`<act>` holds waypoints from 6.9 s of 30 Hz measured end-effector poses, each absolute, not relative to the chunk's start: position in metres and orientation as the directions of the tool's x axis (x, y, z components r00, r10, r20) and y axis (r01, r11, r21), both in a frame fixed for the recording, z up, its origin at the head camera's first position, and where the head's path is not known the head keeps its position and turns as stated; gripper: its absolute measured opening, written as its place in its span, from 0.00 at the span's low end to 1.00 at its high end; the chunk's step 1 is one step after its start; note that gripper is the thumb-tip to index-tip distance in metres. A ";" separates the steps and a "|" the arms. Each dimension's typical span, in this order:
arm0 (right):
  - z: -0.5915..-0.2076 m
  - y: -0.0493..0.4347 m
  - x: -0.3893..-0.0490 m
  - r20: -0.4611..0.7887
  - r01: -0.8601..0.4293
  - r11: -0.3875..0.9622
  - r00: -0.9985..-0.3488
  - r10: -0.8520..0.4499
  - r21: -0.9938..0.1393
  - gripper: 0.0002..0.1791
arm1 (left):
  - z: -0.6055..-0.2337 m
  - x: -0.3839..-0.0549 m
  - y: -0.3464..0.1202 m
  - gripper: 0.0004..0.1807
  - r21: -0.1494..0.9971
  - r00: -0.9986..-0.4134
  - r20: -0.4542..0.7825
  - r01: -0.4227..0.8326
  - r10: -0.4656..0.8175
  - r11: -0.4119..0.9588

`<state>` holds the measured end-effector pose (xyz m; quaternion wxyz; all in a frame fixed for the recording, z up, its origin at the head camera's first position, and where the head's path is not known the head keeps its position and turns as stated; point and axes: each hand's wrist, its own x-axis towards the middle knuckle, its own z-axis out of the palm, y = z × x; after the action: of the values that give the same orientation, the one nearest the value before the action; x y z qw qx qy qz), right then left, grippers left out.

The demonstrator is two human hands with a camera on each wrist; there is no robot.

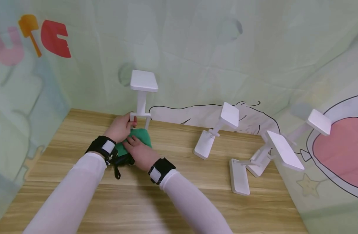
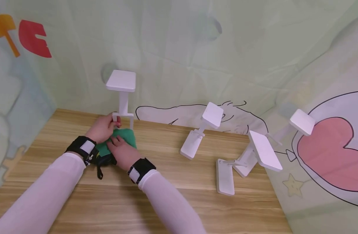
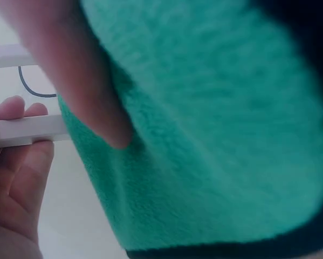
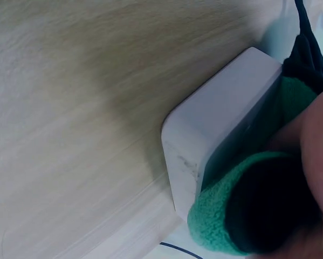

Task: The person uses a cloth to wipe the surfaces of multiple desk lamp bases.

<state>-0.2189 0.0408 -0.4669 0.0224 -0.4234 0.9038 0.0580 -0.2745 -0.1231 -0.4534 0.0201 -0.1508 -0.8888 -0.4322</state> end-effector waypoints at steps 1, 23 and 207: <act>-0.467 0.042 -0.219 -0.091 -0.756 0.648 -0.654 -0.751 0.091 0.42 | -0.453 -0.274 -0.122 0.06 0.764 -0.954 0.163 0.283 0.250 0.580; -0.456 0.084 -0.170 -0.142 -0.695 0.701 -0.719 -0.681 0.157 0.32 | -0.455 -0.274 -0.122 0.04 0.753 -0.954 0.188 0.292 0.231 0.589; -0.459 0.084 -0.205 -0.143 -0.657 0.753 -0.742 -0.655 -0.038 0.38 | -0.452 -0.275 -0.119 0.05 0.747 -0.955 0.171 0.287 0.244 0.599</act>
<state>-0.2055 0.0844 -0.4586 0.0739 -0.3513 0.9333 0.0073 -0.2751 -0.1195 -0.4517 0.0257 -0.1486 -0.8939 -0.4221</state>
